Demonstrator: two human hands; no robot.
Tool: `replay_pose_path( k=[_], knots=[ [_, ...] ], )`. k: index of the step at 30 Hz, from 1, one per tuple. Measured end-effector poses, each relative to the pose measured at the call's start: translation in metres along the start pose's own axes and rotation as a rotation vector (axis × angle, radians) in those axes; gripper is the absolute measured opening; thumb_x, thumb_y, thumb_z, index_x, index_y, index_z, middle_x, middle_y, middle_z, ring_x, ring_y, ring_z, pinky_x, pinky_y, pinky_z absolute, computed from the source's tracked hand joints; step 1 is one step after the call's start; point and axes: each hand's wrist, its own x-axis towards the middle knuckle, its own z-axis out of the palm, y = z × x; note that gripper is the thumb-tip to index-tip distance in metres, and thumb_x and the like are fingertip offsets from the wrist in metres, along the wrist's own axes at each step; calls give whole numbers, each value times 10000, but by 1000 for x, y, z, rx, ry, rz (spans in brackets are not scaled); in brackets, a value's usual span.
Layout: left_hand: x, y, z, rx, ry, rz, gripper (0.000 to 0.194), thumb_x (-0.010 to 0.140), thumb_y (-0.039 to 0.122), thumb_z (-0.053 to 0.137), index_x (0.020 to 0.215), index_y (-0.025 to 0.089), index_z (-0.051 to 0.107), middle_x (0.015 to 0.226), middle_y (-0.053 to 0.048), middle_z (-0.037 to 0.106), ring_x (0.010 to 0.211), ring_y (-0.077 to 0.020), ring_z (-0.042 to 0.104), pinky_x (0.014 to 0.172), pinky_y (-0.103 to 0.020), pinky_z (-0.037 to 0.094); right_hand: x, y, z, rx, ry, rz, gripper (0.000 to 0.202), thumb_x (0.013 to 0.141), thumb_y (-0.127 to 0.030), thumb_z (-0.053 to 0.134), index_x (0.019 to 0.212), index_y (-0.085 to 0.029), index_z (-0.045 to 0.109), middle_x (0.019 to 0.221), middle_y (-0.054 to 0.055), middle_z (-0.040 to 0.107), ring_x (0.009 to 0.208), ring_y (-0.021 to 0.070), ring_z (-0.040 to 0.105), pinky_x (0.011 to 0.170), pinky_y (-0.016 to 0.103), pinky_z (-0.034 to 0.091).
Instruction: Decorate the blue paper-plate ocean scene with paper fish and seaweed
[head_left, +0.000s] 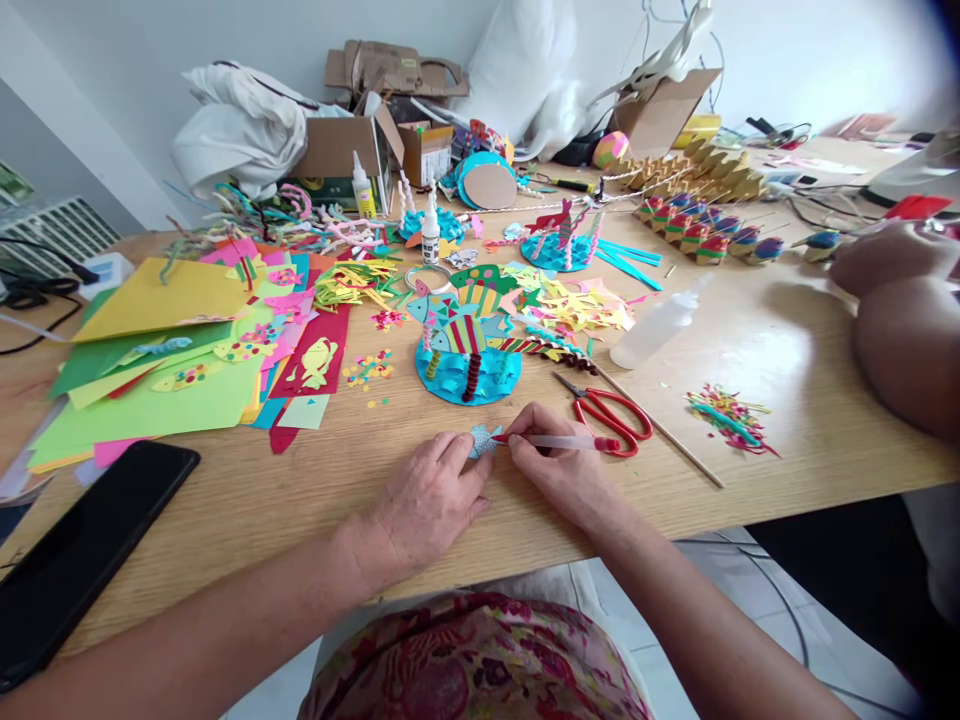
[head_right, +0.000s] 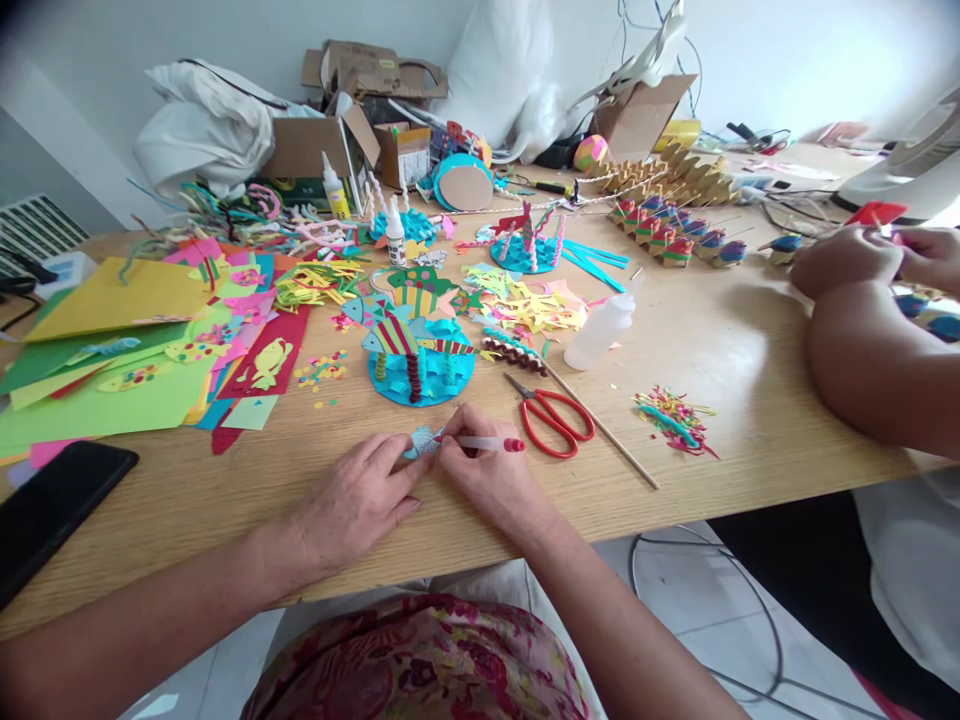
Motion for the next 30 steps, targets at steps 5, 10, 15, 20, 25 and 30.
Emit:
replay_pose_path(
  k=[5, 10, 15, 20, 25, 30],
  knots=[
    [1, 1, -1, 3, -3, 1, 390, 790, 253, 572, 1156, 153, 482, 1010, -79, 483, 945, -238, 450, 823, -388, 455, 1, -1, 1, -14, 3, 12, 96, 698, -121, 461, 637, -189, 488, 550, -42, 497, 503, 91, 433, 468, 209, 310],
    [1, 1, -2, 6, -10, -7, 389, 789, 253, 577, 1155, 155, 490, 1006, -77, 484, 949, -239, 451, 830, -386, 452, 0, 2, 1, 14, 14, 12, 85, 702, -130, 464, 649, -187, 497, 570, -37, 500, 513, 93, 435, 468, 208, 313],
    [0, 2, -2, 11, -5, -8, 399, 789, 253, 577, 1163, 150, 487, 1004, -76, 483, 939, -237, 454, 822, -386, 455, -1, 4, 0, 24, 11, -8, 97, 696, -115, 459, 641, -189, 488, 577, -38, 497, 535, 95, 443, 480, 206, 318],
    [0, 1, -2, 2, -3, -2, 385, 796, 255, 567, 1159, 154, 487, 1004, -76, 485, 946, -235, 455, 829, -382, 454, -1, 1, -1, -3, 7, -5, 103, 686, -105, 464, 629, -188, 485, 554, -45, 486, 513, 90, 430, 478, 206, 314],
    [1, 0, -1, 3, -3, -2, 363, 791, 257, 572, 1132, 153, 499, 1013, -85, 486, 950, -242, 453, 823, -390, 454, -1, 0, -1, -15, -1, -6, 101, 692, -116, 462, 624, -187, 483, 553, -45, 485, 503, 87, 425, 467, 204, 309],
    [1, 1, -2, -11, -20, -13, 353, 787, 247, 577, 1121, 156, 505, 1019, -84, 490, 955, -242, 454, 830, -392, 450, -1, -1, -1, -34, 4, -15, 101, 687, -119, 459, 615, -188, 467, 544, -47, 476, 495, 85, 421, 464, 203, 309]
  ],
)
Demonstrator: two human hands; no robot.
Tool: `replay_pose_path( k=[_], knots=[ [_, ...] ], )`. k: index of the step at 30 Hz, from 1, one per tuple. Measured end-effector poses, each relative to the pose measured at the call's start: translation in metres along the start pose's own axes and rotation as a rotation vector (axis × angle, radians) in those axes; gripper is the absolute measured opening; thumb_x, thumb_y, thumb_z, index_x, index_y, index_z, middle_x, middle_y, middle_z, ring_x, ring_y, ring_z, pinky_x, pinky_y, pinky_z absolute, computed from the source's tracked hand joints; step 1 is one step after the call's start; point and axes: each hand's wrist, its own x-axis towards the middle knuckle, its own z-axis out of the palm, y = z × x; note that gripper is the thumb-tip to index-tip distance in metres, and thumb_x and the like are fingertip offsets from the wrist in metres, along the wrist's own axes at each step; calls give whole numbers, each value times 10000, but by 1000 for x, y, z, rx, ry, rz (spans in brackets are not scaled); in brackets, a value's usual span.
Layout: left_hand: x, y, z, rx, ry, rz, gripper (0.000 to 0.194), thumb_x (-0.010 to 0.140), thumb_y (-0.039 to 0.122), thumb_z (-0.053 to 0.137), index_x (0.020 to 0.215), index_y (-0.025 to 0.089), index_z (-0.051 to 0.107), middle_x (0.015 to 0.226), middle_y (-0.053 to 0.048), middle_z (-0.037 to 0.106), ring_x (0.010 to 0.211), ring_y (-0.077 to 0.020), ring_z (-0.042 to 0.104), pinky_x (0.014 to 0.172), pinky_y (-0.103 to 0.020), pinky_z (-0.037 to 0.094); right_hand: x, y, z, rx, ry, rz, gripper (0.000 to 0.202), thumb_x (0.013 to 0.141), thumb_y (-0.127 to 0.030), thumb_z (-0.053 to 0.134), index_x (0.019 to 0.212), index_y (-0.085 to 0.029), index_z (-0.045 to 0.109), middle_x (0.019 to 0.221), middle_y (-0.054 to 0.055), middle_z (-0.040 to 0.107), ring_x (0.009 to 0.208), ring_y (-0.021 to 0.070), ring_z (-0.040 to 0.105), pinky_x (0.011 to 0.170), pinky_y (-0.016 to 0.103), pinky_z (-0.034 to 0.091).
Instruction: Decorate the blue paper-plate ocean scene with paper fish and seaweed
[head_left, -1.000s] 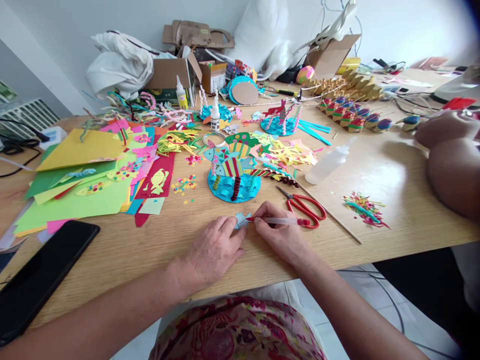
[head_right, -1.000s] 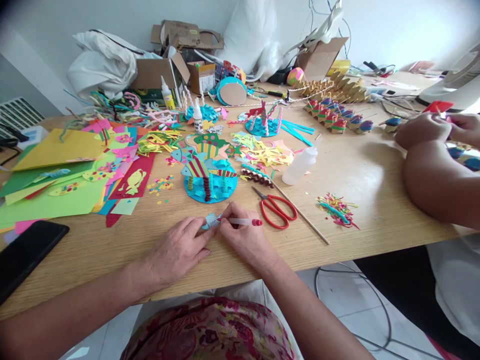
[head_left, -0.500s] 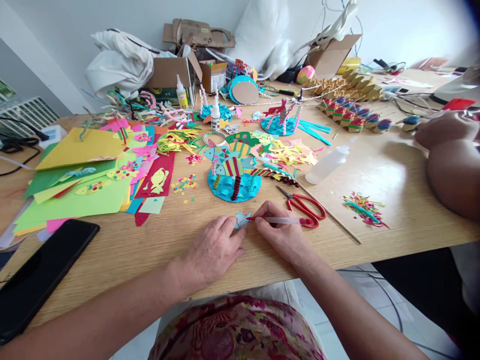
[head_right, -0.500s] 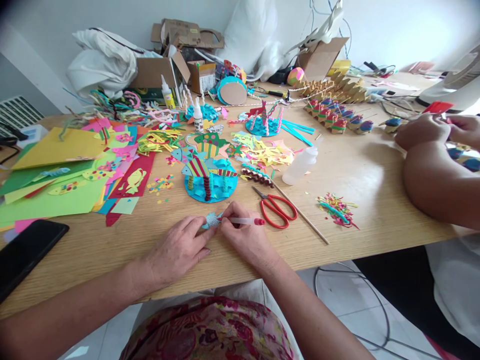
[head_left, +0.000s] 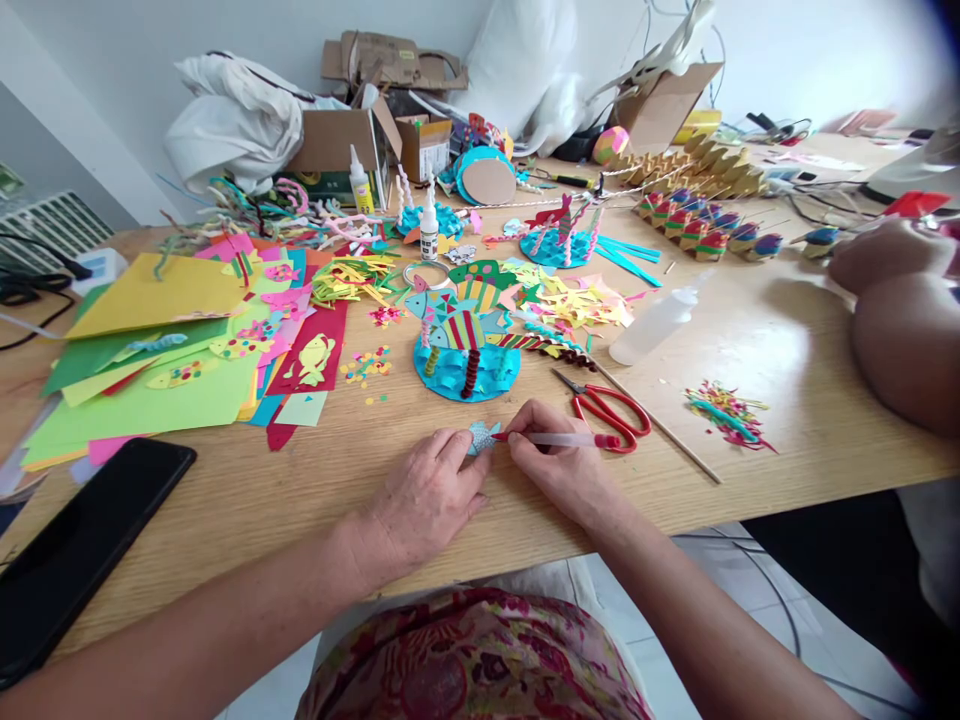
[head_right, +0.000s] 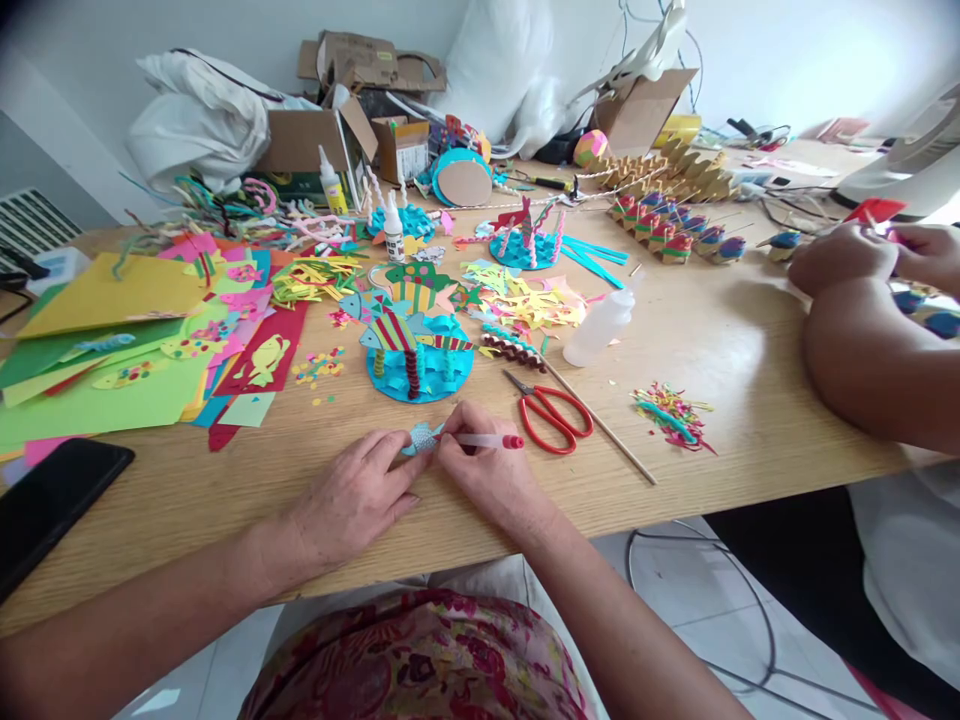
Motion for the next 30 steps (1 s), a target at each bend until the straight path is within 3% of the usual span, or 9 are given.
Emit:
replay_pose_path(
  k=[30],
  knots=[
    [0, 0, 1, -1, 14, 2, 338, 800, 250, 558, 1123, 167, 501, 1007, -84, 494, 953, -236, 455, 821, -387, 448, 1, 1, 0, 44, -6, 33, 94, 680, -126, 455, 617, -194, 466, 558, -41, 486, 514, 95, 436, 463, 210, 303]
  ],
)
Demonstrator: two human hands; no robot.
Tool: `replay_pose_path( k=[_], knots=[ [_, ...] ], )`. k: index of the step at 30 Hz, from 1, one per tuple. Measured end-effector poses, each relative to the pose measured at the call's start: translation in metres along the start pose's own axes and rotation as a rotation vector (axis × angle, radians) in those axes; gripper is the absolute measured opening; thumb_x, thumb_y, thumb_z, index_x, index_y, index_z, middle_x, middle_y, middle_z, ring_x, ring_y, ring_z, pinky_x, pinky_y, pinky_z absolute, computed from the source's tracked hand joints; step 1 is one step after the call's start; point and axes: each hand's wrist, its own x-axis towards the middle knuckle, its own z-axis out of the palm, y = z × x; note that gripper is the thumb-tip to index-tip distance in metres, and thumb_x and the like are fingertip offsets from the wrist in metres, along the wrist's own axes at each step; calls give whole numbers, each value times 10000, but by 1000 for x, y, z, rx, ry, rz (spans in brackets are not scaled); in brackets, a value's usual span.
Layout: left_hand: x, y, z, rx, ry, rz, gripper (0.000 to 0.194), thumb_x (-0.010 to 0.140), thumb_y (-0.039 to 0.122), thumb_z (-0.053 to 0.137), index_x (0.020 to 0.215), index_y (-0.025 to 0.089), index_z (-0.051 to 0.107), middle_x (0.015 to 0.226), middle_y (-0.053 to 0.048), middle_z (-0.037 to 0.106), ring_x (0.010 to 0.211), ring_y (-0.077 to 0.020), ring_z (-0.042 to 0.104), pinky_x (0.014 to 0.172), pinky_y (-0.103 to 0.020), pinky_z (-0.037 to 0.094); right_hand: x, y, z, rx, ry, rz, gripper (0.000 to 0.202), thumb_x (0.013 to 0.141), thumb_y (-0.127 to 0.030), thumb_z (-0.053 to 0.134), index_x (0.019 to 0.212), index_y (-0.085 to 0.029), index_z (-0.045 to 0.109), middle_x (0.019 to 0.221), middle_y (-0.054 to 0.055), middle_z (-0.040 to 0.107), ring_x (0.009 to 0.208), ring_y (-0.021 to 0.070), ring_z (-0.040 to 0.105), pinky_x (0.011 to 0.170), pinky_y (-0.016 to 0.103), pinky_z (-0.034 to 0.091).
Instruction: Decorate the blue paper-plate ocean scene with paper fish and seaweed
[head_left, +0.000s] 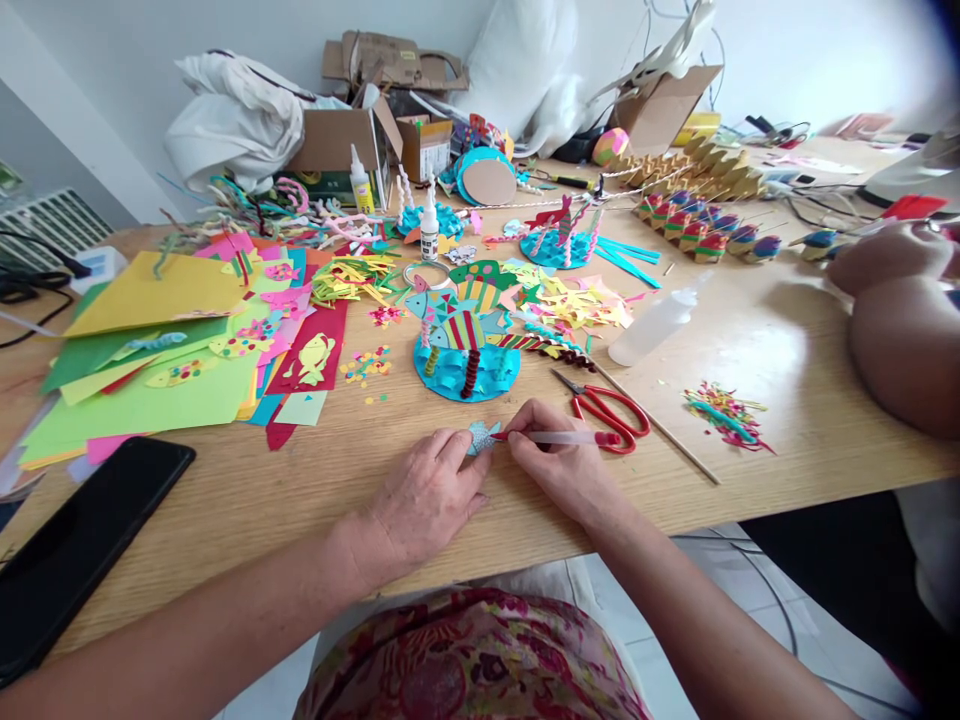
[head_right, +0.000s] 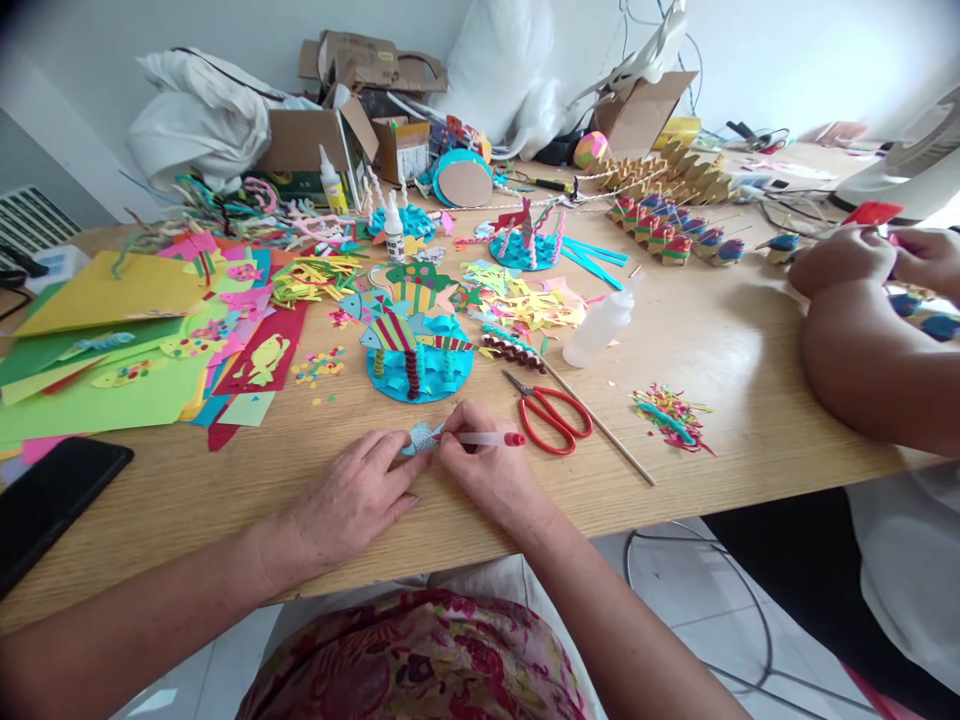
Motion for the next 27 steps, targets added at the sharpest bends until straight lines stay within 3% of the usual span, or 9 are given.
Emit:
replay_pose_path(
  k=[27],
  knots=[
    [0, 0, -1, 0, 13, -1, 321, 812, 245, 536, 1125, 178, 507, 1003, -80, 500, 951, -230, 463, 816, -388, 451, 0, 2, 0, -1, 25, 4, 88, 680, -124, 457, 629, -194, 470, 577, -33, 497, 548, 106, 460, 477, 213, 314]
  ],
)
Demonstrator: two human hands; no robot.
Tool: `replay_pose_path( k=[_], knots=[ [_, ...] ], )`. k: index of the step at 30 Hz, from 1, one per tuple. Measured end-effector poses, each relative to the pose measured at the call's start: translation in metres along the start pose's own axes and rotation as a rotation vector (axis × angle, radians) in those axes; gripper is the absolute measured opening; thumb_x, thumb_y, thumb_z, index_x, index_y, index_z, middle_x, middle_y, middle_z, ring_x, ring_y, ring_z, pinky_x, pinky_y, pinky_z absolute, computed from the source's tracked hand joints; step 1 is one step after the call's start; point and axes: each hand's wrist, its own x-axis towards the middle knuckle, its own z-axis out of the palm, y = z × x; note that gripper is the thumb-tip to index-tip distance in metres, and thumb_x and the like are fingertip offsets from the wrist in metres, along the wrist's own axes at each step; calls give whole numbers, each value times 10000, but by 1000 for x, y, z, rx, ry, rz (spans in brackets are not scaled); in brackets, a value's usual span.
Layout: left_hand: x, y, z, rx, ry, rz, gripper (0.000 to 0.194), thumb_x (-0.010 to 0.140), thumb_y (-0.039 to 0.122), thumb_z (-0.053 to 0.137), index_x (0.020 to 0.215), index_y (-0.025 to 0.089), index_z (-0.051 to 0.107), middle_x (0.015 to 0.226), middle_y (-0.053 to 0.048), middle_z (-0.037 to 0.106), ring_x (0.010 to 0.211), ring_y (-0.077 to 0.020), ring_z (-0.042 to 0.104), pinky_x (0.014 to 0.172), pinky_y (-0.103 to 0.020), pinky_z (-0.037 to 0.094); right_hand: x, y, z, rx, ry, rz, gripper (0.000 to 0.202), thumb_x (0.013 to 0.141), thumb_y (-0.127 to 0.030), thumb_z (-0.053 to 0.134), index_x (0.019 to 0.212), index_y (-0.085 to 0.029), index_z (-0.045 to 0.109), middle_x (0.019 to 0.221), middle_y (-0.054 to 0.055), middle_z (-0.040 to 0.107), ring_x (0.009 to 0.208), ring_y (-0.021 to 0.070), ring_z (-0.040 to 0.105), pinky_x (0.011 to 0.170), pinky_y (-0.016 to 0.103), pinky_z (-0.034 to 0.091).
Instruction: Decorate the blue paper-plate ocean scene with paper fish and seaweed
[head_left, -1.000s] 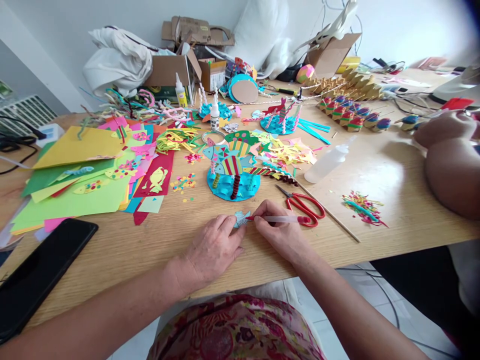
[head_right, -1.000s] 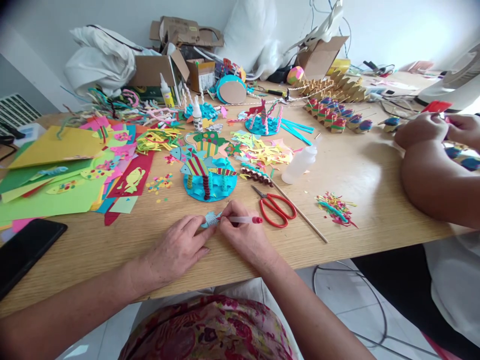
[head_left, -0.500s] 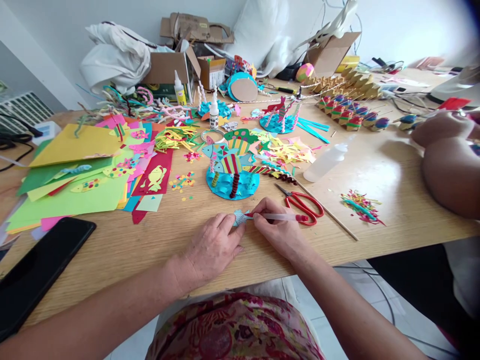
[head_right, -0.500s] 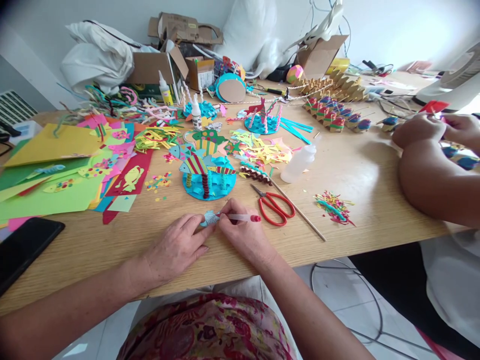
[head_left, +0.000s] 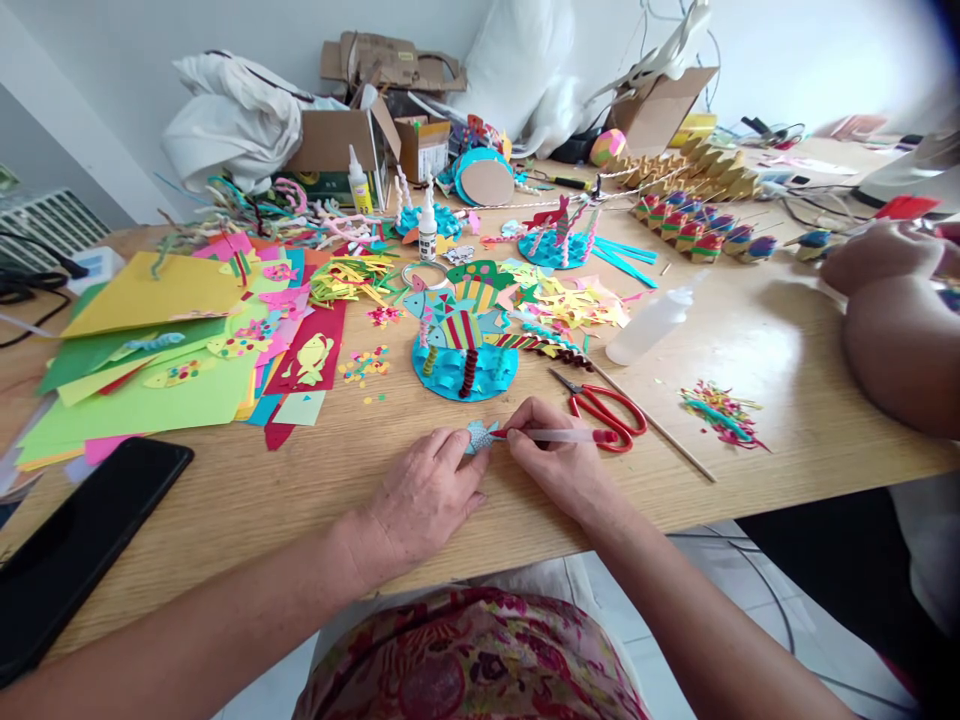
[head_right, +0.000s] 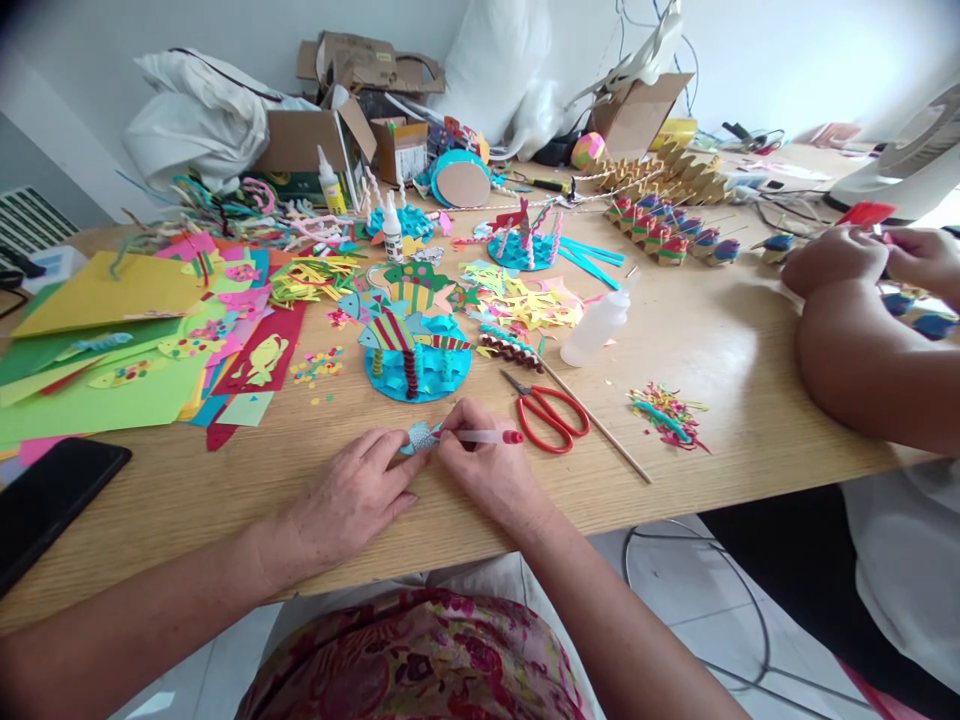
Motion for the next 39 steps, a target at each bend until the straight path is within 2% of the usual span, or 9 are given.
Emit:
replay_pose_path(
  k=[22, 27, 35, 39],
  knots=[
    [0, 1, -3, 5, -32, 3, 293, 802, 236, 550, 1084, 163, 522, 1002, -83, 493, 948, -239, 453, 816, -390, 450, -1, -3, -1, 2, -18, 9, 93, 657, -113, 453, 601, -188, 459, 548, -41, 480, 528, 96, 435, 486, 212, 307],
    [0, 1, -1, 20, -23, 3, 317, 798, 238, 558, 1104, 166, 518, 1010, -85, 492, 951, -242, 455, 821, -386, 450, -1, -4, -3, 42, 29, 10, 93, 660, -122, 443, 598, -190, 457, 544, -39, 499, 505, 94, 422, 474, 212, 311],
    [0, -1, 1, 5, 1, 7, 319, 806, 247, 547, 1114, 176, 508, 1030, -89, 504, 971, -238, 464, 837, -391, 445, -3, -4, -4, 62, 136, -12, 85, 747, -168, 479, 674, -188, 516, 578, -39, 509, 520, 96, 433, 469, 207, 324],
    [-1, -4, 2, -10, 41, 37, 308, 801, 208, 547, 1101, 154, 502, 1034, -95, 513, 969, -238, 473, 833, -385, 448, -8, -6, -7, 42, 89, -44, 101, 809, -240, 484, 802, -186, 569, 632, -20, 558, 549, 102, 486, 489, 208, 370]
  ],
)
